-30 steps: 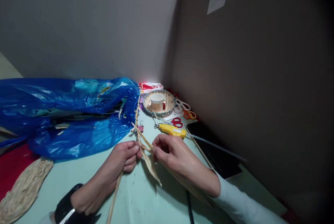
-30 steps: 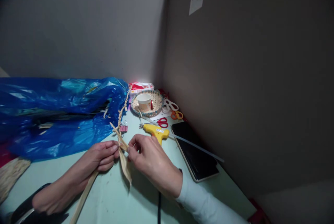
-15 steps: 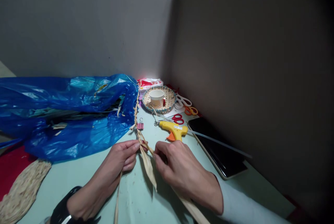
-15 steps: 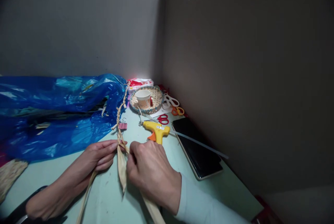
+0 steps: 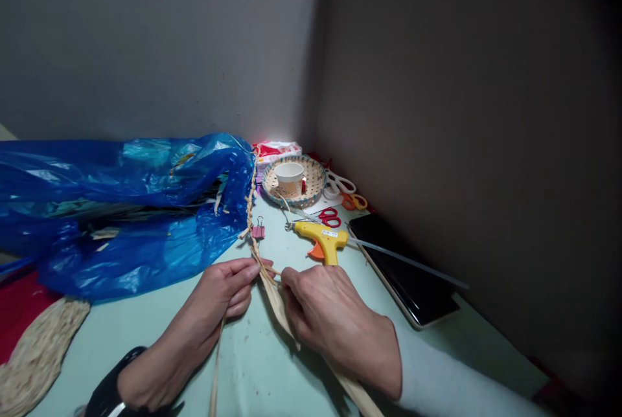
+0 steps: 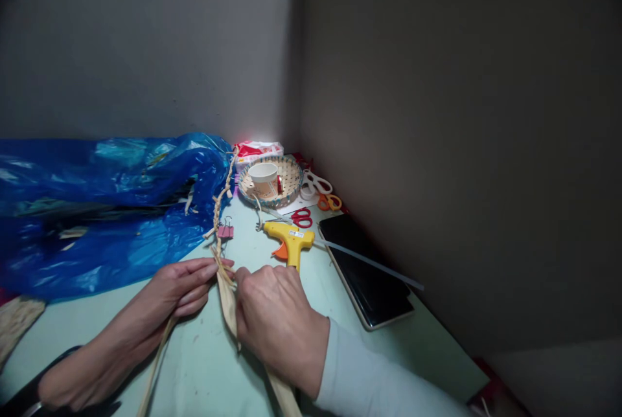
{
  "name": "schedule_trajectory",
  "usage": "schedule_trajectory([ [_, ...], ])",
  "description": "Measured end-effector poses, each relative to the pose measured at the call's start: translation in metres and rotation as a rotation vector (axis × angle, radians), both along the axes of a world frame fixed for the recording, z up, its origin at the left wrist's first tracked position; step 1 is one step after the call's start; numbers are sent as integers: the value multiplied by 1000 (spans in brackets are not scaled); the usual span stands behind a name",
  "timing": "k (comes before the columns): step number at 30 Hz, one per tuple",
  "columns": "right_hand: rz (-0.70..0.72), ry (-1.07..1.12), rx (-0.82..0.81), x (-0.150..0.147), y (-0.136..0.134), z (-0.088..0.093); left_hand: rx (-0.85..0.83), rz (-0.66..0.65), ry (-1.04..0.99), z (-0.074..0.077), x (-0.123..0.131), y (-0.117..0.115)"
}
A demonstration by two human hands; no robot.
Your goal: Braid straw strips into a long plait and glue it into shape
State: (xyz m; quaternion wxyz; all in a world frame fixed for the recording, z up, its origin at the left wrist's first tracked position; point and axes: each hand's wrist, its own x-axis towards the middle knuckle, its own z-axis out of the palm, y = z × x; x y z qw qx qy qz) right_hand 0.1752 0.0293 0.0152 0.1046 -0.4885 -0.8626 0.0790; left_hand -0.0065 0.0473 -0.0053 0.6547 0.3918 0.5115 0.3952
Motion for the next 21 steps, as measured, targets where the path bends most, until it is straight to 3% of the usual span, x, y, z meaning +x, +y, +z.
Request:
schedule_trajectory([
  [7,31,-1,-23,1,-1,1,4,58,3,0,2,0],
  [12,51,127,121,-1,-1,1,11,80,-24,1,3,0],
  [18,101,265,-155,-6,5,-6,14,57,-71,1,1,-1],
  [21,105,238,-158,-5,8,-6,14,61,-86,2,1,-1],
])
